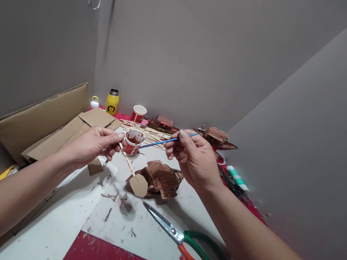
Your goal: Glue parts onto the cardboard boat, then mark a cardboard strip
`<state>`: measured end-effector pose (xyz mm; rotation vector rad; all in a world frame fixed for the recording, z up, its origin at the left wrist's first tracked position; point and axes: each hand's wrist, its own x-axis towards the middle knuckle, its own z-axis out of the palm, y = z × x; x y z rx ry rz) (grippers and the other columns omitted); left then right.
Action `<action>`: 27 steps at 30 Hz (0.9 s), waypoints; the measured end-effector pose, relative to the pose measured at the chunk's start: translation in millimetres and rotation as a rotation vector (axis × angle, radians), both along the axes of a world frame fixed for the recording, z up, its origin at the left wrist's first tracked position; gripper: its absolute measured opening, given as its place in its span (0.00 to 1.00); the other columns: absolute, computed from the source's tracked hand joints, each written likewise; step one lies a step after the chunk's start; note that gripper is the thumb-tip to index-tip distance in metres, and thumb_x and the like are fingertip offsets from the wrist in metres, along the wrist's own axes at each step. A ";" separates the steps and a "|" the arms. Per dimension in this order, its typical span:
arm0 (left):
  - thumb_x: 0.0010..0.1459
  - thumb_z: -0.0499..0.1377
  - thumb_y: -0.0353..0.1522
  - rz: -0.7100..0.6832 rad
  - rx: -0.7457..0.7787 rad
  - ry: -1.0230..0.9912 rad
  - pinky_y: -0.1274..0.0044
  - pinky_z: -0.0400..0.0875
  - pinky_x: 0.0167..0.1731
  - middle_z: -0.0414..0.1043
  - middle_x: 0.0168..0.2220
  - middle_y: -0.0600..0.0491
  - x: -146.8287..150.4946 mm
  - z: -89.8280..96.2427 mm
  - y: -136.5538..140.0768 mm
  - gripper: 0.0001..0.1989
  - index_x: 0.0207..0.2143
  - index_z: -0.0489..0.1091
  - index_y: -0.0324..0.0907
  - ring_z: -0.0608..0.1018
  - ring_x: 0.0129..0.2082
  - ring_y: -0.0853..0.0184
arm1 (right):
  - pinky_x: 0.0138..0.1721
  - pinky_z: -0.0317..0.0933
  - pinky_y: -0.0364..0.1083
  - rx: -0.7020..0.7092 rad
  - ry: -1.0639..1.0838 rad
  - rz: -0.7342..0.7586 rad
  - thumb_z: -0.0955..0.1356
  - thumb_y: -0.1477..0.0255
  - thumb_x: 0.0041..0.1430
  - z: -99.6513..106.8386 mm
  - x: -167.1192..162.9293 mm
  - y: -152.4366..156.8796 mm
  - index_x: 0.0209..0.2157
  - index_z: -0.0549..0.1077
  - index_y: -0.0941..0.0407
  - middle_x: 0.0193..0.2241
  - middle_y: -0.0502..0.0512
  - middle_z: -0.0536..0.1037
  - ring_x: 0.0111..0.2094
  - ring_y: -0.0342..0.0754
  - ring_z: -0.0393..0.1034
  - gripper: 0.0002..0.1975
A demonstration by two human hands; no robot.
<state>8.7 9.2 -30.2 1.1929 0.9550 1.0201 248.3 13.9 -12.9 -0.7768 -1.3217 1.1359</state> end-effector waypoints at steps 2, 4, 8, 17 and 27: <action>0.48 0.67 0.40 -0.016 0.009 0.012 0.82 0.63 0.18 0.69 0.21 0.53 1.1 -0.8 -1.0 0.13 0.25 0.77 0.38 0.67 0.18 0.75 | 0.20 0.64 0.41 -0.002 -0.003 0.006 0.74 0.55 0.47 -1.6 -2.7 1.7 0.27 0.72 0.54 0.20 0.48 0.75 0.19 0.41 0.69 0.17; 0.49 0.66 0.41 -0.037 0.019 0.015 0.82 0.63 0.18 0.69 0.21 0.53 1.6 -1.5 -1.9 0.14 0.26 0.78 0.38 0.66 0.18 0.75 | 0.21 0.64 0.41 -0.007 -0.008 0.010 0.74 0.55 0.47 -3.5 -3.6 3.4 0.27 0.72 0.54 0.20 0.47 0.76 0.19 0.41 0.69 0.18; 0.50 0.66 0.41 -0.063 0.037 0.011 0.82 0.63 0.19 0.70 0.22 0.52 1.2 -1.5 -3.2 0.13 0.26 0.78 0.39 0.67 0.19 0.75 | 0.20 0.64 0.41 -0.036 -0.011 0.035 0.74 0.54 0.46 -6.5 -0.4 4.0 0.27 0.72 0.54 0.20 0.48 0.76 0.19 0.41 0.69 0.18; 0.50 0.67 0.39 -0.023 0.021 -0.013 0.84 0.63 0.19 0.71 0.23 0.53 -2.6 7.8 -5.6 0.13 0.26 0.77 0.37 0.68 0.19 0.76 | 0.20 0.64 0.39 -0.105 -0.035 0.085 0.76 0.58 0.46 -4.5 15.8 -10.3 0.26 0.73 0.56 0.18 0.48 0.76 0.19 0.41 0.70 0.17; 0.48 0.69 0.42 -0.036 0.038 -0.007 0.84 0.64 0.19 0.70 0.22 0.54 -4.2 5.0 -4.4 0.15 0.27 0.78 0.38 0.69 0.19 0.76 | 0.23 0.66 0.39 -0.037 -0.015 0.101 0.75 0.60 0.51 1.5 20.8 -18.3 0.30 0.76 0.55 0.23 0.50 0.79 0.23 0.42 0.72 0.13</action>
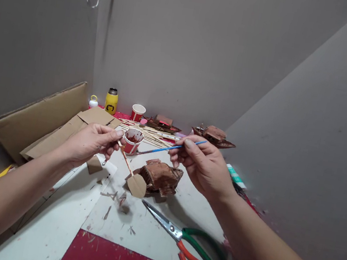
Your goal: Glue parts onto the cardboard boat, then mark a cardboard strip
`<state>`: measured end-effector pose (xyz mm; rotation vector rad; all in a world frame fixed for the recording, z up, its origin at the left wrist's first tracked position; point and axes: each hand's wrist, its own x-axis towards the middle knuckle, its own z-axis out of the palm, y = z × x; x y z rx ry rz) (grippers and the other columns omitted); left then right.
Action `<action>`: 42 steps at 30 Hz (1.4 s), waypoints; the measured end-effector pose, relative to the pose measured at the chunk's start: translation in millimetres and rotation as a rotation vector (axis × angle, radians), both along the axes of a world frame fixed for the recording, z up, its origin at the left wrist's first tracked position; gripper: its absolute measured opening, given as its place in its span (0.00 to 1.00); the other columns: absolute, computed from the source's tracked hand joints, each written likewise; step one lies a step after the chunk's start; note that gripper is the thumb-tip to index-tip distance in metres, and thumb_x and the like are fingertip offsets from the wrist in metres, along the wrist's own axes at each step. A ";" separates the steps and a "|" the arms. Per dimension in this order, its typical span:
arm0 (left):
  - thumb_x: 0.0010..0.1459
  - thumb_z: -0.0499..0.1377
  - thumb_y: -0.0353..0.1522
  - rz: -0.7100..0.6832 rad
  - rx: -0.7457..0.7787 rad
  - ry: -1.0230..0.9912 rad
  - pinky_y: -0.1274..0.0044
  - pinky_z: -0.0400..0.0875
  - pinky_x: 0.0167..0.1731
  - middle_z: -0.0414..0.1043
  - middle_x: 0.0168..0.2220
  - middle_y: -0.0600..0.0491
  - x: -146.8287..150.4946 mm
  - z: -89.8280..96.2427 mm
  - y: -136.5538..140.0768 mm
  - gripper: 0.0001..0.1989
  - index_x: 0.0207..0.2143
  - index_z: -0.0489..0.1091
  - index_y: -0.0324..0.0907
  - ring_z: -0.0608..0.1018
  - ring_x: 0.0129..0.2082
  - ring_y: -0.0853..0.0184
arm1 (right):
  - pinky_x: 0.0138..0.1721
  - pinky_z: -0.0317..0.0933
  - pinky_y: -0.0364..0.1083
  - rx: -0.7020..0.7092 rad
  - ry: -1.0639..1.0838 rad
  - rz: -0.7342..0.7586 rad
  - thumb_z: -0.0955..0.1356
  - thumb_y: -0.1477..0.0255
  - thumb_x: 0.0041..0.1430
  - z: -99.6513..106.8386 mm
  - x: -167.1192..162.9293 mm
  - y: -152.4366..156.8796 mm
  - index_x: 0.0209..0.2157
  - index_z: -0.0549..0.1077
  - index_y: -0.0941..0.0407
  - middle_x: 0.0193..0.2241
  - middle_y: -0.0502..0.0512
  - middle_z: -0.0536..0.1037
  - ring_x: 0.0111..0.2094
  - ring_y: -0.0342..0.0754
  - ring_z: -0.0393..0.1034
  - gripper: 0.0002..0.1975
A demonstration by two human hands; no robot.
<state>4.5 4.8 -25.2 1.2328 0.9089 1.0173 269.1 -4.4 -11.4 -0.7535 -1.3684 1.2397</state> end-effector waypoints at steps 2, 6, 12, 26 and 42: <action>0.49 0.68 0.42 -0.015 -0.001 0.021 0.83 0.64 0.19 0.70 0.22 0.54 1.0 -0.5 -0.3 0.15 0.26 0.78 0.38 0.68 0.19 0.76 | 0.24 0.67 0.40 0.017 0.005 0.008 0.74 0.60 0.52 2.0 -3.3 -0.1 0.31 0.76 0.54 0.25 0.50 0.79 0.24 0.42 0.73 0.12; 0.52 0.66 0.43 -0.061 0.003 0.045 0.83 0.63 0.20 0.70 0.23 0.54 2.5 -2.1 -1.0 0.15 0.28 0.78 0.38 0.67 0.20 0.76 | 0.26 0.67 0.40 0.022 0.013 0.033 0.74 0.60 0.51 3.0 -8.7 1.5 0.31 0.76 0.54 0.26 0.50 0.79 0.26 0.42 0.73 0.12; 0.54 0.64 0.44 -0.097 0.026 0.060 0.84 0.62 0.20 0.70 0.23 0.54 2.8 -3.5 -2.0 0.16 0.30 0.79 0.39 0.66 0.20 0.77 | 0.26 0.68 0.40 0.015 -0.011 0.027 0.74 0.59 0.52 -1.0 -7.5 5.4 0.31 0.76 0.54 0.26 0.50 0.79 0.25 0.42 0.73 0.13; 0.49 0.68 0.42 -0.014 0.003 -0.006 0.84 0.64 0.19 0.70 0.22 0.54 -2.3 5.4 -1.3 0.15 0.27 0.77 0.38 0.68 0.19 0.76 | 0.25 0.69 0.41 -0.001 -0.066 0.044 0.74 0.61 0.52 -5.2 17.7 -8.3 0.29 0.76 0.55 0.22 0.50 0.78 0.23 0.43 0.73 0.12; 0.53 0.65 0.36 0.044 -0.033 -0.001 0.82 0.59 0.17 0.69 0.20 0.54 -3.2 8.2 0.5 0.11 0.24 0.75 0.38 0.66 0.17 0.76 | 0.23 0.69 0.43 0.011 -0.101 0.046 0.74 0.62 0.53 -8.9 24.5 -22.9 0.29 0.78 0.53 0.23 0.52 0.78 0.23 0.45 0.72 0.09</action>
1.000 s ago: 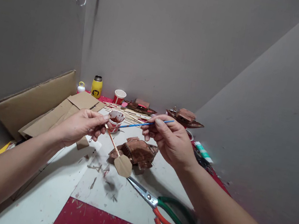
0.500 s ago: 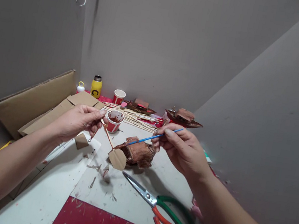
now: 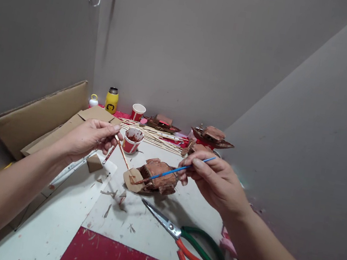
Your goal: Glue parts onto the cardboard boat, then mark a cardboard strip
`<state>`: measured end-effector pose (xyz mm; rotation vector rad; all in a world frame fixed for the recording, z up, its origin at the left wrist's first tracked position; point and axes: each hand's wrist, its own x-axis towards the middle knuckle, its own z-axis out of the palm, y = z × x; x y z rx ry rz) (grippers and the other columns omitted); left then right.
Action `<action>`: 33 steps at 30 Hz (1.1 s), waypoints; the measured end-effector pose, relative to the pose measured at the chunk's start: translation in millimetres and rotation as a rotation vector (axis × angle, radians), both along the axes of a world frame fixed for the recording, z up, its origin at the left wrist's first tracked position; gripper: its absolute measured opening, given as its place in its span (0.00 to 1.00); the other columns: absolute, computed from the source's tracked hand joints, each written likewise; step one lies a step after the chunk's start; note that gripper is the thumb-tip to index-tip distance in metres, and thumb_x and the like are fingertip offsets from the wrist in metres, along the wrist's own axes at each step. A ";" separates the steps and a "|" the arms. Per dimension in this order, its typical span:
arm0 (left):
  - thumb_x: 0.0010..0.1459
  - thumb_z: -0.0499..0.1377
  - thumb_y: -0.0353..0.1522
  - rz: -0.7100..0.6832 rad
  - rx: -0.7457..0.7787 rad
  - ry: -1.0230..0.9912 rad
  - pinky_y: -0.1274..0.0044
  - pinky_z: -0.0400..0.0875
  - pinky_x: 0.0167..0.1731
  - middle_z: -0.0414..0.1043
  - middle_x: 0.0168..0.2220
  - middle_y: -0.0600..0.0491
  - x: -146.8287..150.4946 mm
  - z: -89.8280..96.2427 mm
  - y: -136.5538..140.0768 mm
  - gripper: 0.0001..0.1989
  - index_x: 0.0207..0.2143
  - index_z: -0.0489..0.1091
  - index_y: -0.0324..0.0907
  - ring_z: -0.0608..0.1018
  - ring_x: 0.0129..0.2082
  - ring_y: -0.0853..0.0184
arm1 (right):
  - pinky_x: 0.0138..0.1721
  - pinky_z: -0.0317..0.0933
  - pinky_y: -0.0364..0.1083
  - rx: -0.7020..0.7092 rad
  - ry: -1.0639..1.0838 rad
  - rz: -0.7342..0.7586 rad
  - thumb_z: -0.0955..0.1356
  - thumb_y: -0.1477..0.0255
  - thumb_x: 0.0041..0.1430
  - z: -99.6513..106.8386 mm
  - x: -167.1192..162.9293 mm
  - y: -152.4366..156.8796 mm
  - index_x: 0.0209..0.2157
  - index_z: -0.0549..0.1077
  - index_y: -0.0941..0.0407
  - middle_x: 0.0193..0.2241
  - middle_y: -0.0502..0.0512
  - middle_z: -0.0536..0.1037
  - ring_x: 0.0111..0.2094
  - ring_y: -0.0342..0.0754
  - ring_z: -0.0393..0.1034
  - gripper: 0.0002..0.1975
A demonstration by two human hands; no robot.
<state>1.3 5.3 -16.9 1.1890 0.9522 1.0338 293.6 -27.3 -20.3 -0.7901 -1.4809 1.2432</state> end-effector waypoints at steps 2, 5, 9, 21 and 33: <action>0.52 0.66 0.36 0.001 0.000 0.000 0.83 0.59 0.17 0.69 0.20 0.54 0.1 -0.4 0.2 0.11 0.24 0.75 0.38 0.66 0.17 0.76 | 0.23 0.68 0.43 0.007 0.003 -0.009 0.74 0.62 0.53 0.0 0.2 -1.4 0.29 0.78 0.53 0.23 0.52 0.77 0.23 0.45 0.72 0.09; 0.52 0.66 0.38 -0.011 -0.012 0.003 0.83 0.60 0.17 0.69 0.20 0.54 0.7 -0.3 -0.4 0.12 0.24 0.75 0.38 0.67 0.17 0.76 | 0.24 0.68 0.42 0.016 0.020 -0.026 0.73 0.62 0.54 0.2 -1.3 -1.3 0.30 0.78 0.53 0.24 0.52 0.78 0.25 0.44 0.73 0.09; 0.52 0.66 0.38 -0.016 -0.025 -0.008 0.83 0.61 0.17 0.69 0.20 0.54 1.0 0.4 -1.2 0.11 0.25 0.76 0.38 0.67 0.17 0.76 | 0.25 0.68 0.43 0.021 -0.017 -0.012 0.73 0.62 0.55 -1.8 -0.4 -0.5 0.31 0.78 0.53 0.25 0.52 0.78 0.25 0.45 0.73 0.09; 0.55 0.64 0.35 -0.008 -0.042 0.002 0.83 0.61 0.17 0.69 0.20 0.54 4.3 2.4 -2.0 0.12 0.23 0.74 0.37 0.67 0.16 0.76 | 0.25 0.70 0.45 0.058 -0.070 -0.021 0.73 0.61 0.55 -1.3 -0.3 -3.7 0.32 0.79 0.52 0.27 0.53 0.79 0.26 0.46 0.74 0.10; 0.48 0.68 0.38 0.133 0.027 0.019 0.83 0.59 0.16 0.69 0.20 0.53 -19.6 -2.0 16.9 0.13 0.24 0.74 0.35 0.66 0.16 0.76 | 0.26 0.68 0.43 0.078 -0.022 -0.220 0.75 0.59 0.50 14.6 -3.1 31.8 0.31 0.74 0.53 0.25 0.51 0.78 0.25 0.44 0.72 0.13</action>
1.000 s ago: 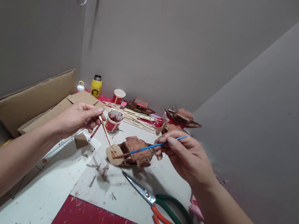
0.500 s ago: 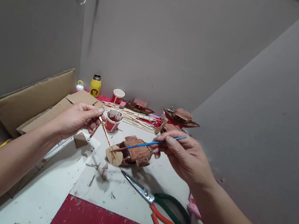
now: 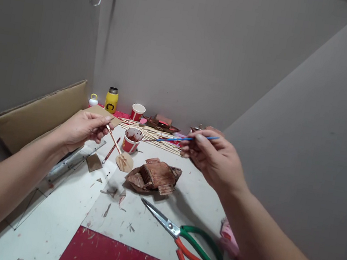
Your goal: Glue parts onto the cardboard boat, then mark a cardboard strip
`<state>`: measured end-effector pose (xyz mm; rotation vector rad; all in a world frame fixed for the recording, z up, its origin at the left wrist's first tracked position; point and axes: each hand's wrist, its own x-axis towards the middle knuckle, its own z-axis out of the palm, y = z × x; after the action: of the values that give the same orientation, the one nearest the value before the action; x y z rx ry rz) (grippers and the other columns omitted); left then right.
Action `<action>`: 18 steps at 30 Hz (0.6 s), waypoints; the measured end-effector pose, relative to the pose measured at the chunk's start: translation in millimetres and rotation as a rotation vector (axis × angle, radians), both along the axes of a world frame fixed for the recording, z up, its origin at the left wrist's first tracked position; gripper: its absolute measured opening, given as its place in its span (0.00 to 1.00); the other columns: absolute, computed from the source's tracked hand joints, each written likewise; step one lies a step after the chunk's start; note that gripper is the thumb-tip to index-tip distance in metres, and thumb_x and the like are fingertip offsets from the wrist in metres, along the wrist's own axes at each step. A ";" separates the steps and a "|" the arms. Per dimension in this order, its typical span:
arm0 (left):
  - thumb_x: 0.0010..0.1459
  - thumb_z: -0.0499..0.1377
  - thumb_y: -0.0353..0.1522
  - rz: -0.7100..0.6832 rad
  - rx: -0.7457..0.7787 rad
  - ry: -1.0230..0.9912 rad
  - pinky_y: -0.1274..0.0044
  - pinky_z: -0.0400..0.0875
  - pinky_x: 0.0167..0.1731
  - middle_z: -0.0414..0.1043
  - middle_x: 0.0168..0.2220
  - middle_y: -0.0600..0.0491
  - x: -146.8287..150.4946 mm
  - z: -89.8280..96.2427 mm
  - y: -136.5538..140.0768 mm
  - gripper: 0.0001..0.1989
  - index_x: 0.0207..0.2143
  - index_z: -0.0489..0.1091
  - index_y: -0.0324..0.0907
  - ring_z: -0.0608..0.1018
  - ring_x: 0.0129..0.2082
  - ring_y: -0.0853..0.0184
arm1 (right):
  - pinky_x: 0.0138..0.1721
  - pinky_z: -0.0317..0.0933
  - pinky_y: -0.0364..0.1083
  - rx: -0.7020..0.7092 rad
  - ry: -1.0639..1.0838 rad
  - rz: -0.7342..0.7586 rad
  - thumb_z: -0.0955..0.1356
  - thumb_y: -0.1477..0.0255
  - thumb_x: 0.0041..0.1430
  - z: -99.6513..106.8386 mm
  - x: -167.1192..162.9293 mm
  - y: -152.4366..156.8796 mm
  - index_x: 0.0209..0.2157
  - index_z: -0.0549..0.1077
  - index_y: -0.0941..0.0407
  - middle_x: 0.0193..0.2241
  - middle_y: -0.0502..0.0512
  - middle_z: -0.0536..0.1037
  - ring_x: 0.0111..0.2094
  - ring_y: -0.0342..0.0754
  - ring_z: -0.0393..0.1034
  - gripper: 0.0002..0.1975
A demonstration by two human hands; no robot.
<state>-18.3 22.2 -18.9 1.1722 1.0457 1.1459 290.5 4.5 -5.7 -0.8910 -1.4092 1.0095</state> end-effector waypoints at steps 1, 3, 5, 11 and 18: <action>0.48 0.68 0.37 0.037 0.007 0.001 0.83 0.60 0.16 0.70 0.20 0.53 -2.6 0.7 1.9 0.13 0.24 0.74 0.35 0.66 0.16 0.76 | 0.26 0.68 0.43 0.015 -0.034 -0.007 0.74 0.59 0.50 -0.9 -4.6 10.2 0.31 0.74 0.54 0.25 0.51 0.78 0.25 0.44 0.72 0.14; 0.48 0.68 0.37 0.102 0.018 0.004 0.83 0.61 0.17 0.70 0.20 0.53 -7.3 1.3 5.3 0.13 0.24 0.74 0.34 0.67 0.16 0.76 | 0.26 0.66 0.43 0.050 -0.187 -0.018 0.73 0.58 0.51 -4.6 -16.1 30.8 0.31 0.73 0.55 0.25 0.52 0.78 0.25 0.44 0.71 0.15; 0.48 0.68 0.36 0.140 0.020 0.006 0.83 0.62 0.17 0.70 0.20 0.52 -11.4 0.6 8.5 0.13 0.24 0.74 0.33 0.67 0.16 0.76 | 0.26 0.64 0.43 0.091 -0.362 -0.020 0.70 0.58 0.53 -9.8 -29.8 49.4 0.30 0.73 0.56 0.24 0.52 0.77 0.24 0.43 0.69 0.15; 0.47 0.69 0.37 0.161 0.023 0.007 0.83 0.62 0.17 0.72 0.22 0.50 -17.9 -4.4 15.6 0.14 0.23 0.73 0.34 0.67 0.17 0.76 | 0.23 0.56 0.43 0.114 -0.575 0.072 0.70 0.68 0.50 -28.2 -63.5 84.0 0.22 0.74 0.57 0.17 0.49 0.72 0.21 0.42 0.63 0.08; 0.46 0.69 0.38 0.153 0.013 0.014 0.84 0.62 0.17 0.71 0.21 0.51 -18.4 -4.8 16.1 0.15 0.23 0.73 0.33 0.67 0.17 0.76 | 0.25 0.59 0.43 0.117 -0.581 0.103 0.68 0.66 0.52 -37.2 -66.5 90.3 0.24 0.73 0.57 0.19 0.50 0.74 0.21 0.43 0.65 0.09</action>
<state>-36.8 38.3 -23.7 1.1275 1.1556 1.2665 224.0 94.8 -42.9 -1.0833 -1.9948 0.7593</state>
